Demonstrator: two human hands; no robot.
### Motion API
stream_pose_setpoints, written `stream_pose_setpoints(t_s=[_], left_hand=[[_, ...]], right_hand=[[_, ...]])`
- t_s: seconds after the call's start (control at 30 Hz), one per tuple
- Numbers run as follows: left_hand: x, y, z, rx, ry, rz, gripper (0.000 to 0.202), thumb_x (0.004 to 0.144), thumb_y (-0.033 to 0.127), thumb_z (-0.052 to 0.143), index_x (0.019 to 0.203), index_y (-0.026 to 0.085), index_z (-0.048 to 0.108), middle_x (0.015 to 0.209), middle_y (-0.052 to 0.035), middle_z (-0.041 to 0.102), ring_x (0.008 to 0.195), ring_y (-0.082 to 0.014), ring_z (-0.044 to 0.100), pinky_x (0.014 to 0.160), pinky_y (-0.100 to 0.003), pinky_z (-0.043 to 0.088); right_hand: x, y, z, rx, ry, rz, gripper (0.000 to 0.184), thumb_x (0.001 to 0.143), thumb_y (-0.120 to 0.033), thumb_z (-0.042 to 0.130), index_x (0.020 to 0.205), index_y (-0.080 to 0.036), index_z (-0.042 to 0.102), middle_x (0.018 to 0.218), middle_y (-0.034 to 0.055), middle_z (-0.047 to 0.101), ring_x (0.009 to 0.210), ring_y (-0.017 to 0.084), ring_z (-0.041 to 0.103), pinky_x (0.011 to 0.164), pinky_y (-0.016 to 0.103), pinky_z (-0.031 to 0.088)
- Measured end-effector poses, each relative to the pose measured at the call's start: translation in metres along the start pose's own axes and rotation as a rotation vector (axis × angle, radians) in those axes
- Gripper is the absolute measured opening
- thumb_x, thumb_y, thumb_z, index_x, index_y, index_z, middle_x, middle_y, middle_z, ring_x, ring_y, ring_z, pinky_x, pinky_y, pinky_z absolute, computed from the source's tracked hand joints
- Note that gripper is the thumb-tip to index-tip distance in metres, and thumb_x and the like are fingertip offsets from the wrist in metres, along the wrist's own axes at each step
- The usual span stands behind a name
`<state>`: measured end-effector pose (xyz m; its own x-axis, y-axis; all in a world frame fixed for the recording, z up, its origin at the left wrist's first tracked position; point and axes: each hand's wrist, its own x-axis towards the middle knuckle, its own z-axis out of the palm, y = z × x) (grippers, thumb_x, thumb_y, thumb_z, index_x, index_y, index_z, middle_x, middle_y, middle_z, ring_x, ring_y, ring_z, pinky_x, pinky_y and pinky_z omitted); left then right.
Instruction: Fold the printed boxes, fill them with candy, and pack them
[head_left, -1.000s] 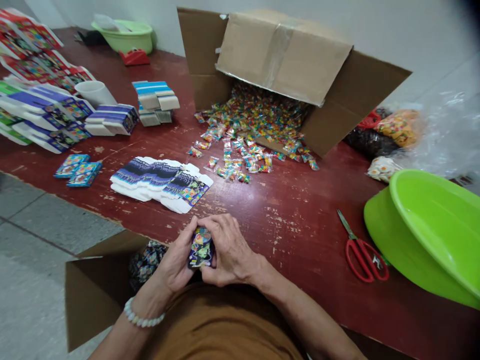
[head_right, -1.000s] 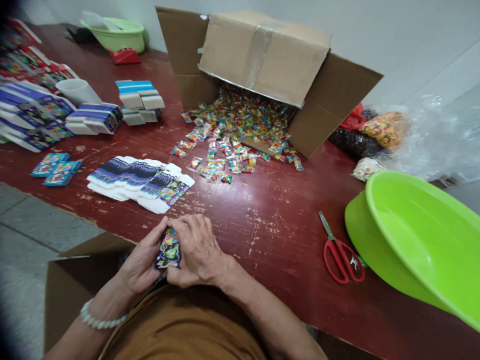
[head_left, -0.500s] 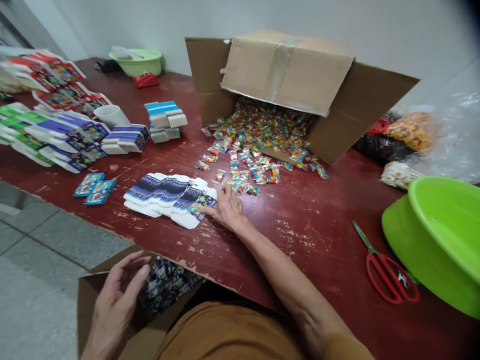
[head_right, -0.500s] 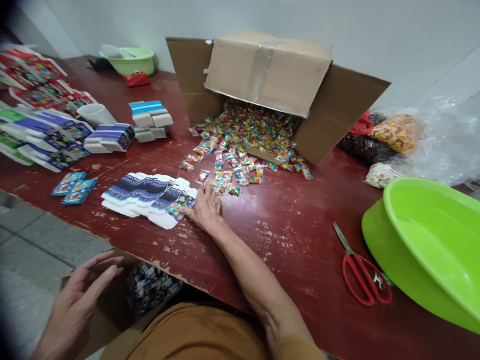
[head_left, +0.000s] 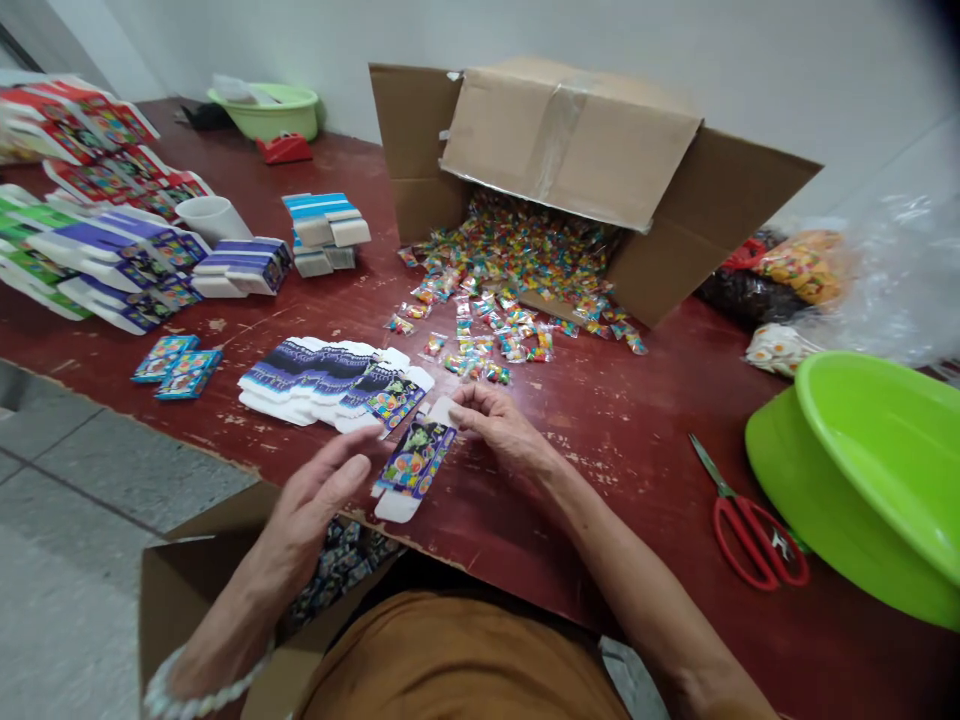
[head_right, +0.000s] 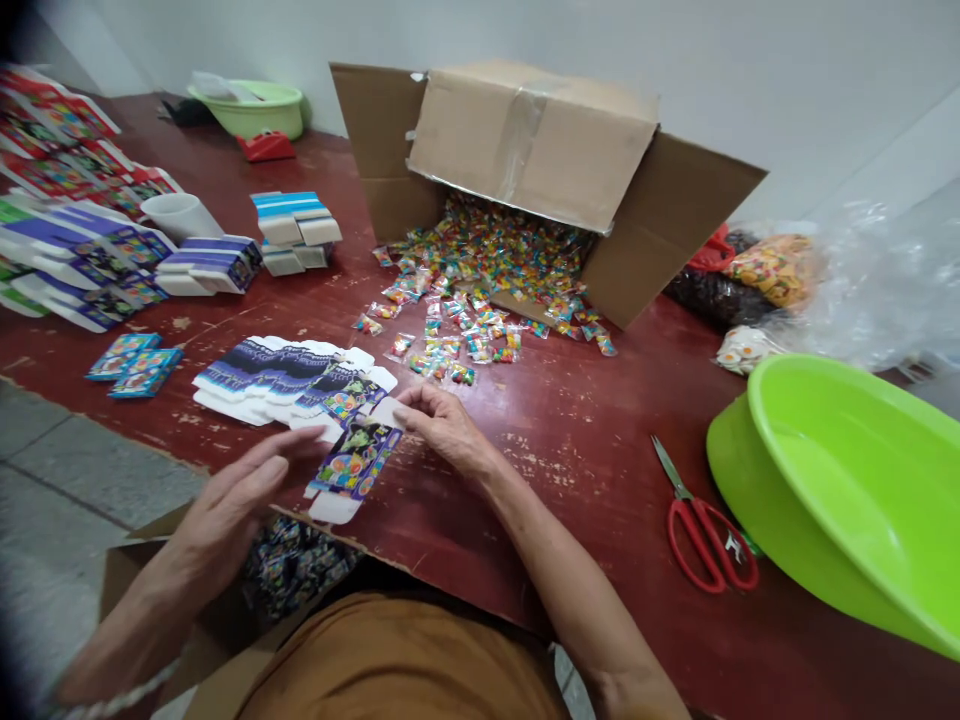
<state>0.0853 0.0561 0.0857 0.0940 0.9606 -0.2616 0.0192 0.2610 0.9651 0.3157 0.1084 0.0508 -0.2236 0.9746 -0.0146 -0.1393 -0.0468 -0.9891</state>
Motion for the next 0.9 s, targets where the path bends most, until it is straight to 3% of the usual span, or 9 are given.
stream_pose_setpoints(t_s=[0.1, 0.2, 0.33, 0.43, 0.53, 0.63, 0.73, 0.83, 0.9], left_hand=[[-0.001, 0.000, 0.021, -0.270, -0.525, -0.334, 0.065, 0.070, 0.061, 0.080, 0.116, 0.016, 0.074, 0.103, -0.0158, 0.077, 0.091, -0.0323, 0.074, 0.080, -0.038, 0.059], [-0.004, -0.006, 0.038, -0.467, -0.722, -0.388, 0.067, 0.068, 0.059, 0.083, 0.115, 0.013, 0.074, 0.091, -0.0128, 0.077, 0.077, -0.0279, 0.076, 0.078, -0.038, 0.059], [-0.005, -0.010, 0.050, -0.484, -0.656, -0.371, 0.057, 0.066, 0.051, 0.088, 0.108, 0.014, 0.076, 0.085, -0.0093, 0.077, 0.074, -0.0253, 0.076, 0.074, -0.034, 0.061], [-0.006, -0.009, 0.055, -0.365, -0.512, -0.333, 0.040, 0.064, 0.042, 0.091, 0.087, 0.013, 0.077, 0.072, -0.0070, 0.076, 0.059, -0.0192, 0.073, 0.060, -0.026, 0.059], [-0.006, -0.007, 0.059, -0.242, -0.347, -0.293, 0.038, 0.063, 0.043, 0.091, 0.075, 0.012, 0.072, 0.063, -0.0064, 0.074, 0.051, -0.0176, 0.070, 0.050, -0.022, 0.055], [-0.005, -0.009, 0.061, -0.203, -0.197, -0.285, 0.044, 0.059, 0.043, 0.092, 0.083, 0.014, 0.071, 0.064, -0.0039, 0.074, 0.047, -0.0195, 0.070, 0.046, -0.025, 0.054], [-0.002, -0.014, 0.061, -0.175, -0.164, -0.270, 0.046, 0.060, 0.045, 0.091, 0.085, 0.012, 0.071, 0.067, -0.0049, 0.075, 0.054, -0.0198, 0.071, 0.051, -0.026, 0.056], [-0.001, -0.015, 0.062, -0.123, -0.110, -0.160, 0.049, 0.064, 0.043, 0.089, 0.097, 0.013, 0.070, 0.082, -0.0055, 0.077, 0.071, -0.0193, 0.073, 0.064, -0.025, 0.059], [-0.004, -0.013, 0.064, -0.128, -0.038, -0.050, 0.059, 0.065, 0.037, 0.089, 0.114, 0.018, 0.061, 0.094, -0.0043, 0.077, 0.082, -0.0202, 0.074, 0.070, -0.027, 0.060]], right_hand=[[-0.021, -0.013, 0.002, 0.111, -0.122, 0.018, 0.035, 0.077, -0.051, 0.077, 0.087, -0.020, 0.065, 0.083, -0.0010, 0.064, 0.073, 0.012, 0.056, 0.072, 0.026, 0.047], [-0.031, -0.018, 0.004, 0.147, -0.120, 0.014, 0.034, 0.079, -0.052, 0.077, 0.088, -0.021, 0.065, 0.086, -0.0007, 0.064, 0.075, 0.012, 0.056, 0.073, 0.027, 0.048], [-0.035, -0.017, 0.003, 0.158, -0.101, -0.006, 0.030, 0.082, -0.048, 0.075, 0.092, -0.022, 0.067, 0.088, -0.0006, 0.064, 0.078, 0.012, 0.058, 0.077, 0.027, 0.049], [-0.040, -0.016, 0.004, 0.216, -0.121, -0.002, 0.031, 0.084, -0.045, 0.075, 0.103, -0.023, 0.066, 0.097, 0.0006, 0.065, 0.083, 0.012, 0.060, 0.078, 0.026, 0.050], [-0.048, -0.016, 0.010, 0.295, -0.098, 0.024, 0.046, 0.079, -0.041, 0.080, 0.119, -0.026, 0.061, 0.101, 0.0010, 0.065, 0.084, 0.012, 0.062, 0.075, 0.024, 0.053], [-0.054, -0.015, 0.016, 0.344, -0.079, 0.080, 0.057, 0.076, -0.039, 0.083, 0.125, -0.026, 0.058, 0.101, 0.0013, 0.067, 0.069, 0.010, 0.062, 0.060, 0.021, 0.052], [-0.054, -0.013, 0.021, 0.289, -0.079, 0.124, 0.042, 0.079, -0.045, 0.079, 0.109, -0.019, 0.066, 0.085, 0.0006, 0.068, 0.052, 0.007, 0.055, 0.048, 0.021, 0.047], [-0.051, -0.012, 0.024, 0.152, 0.096, 0.047, 0.028, 0.078, -0.041, 0.078, 0.089, -0.017, 0.068, 0.079, 0.0004, 0.069, 0.061, 0.010, 0.059, 0.059, 0.023, 0.050], [-0.049, -0.013, 0.025, 0.111, 0.187, 0.005, 0.025, 0.077, -0.035, 0.077, 0.093, -0.018, 0.068, 0.084, 0.0008, 0.070, 0.072, 0.012, 0.063, 0.068, 0.025, 0.052]])
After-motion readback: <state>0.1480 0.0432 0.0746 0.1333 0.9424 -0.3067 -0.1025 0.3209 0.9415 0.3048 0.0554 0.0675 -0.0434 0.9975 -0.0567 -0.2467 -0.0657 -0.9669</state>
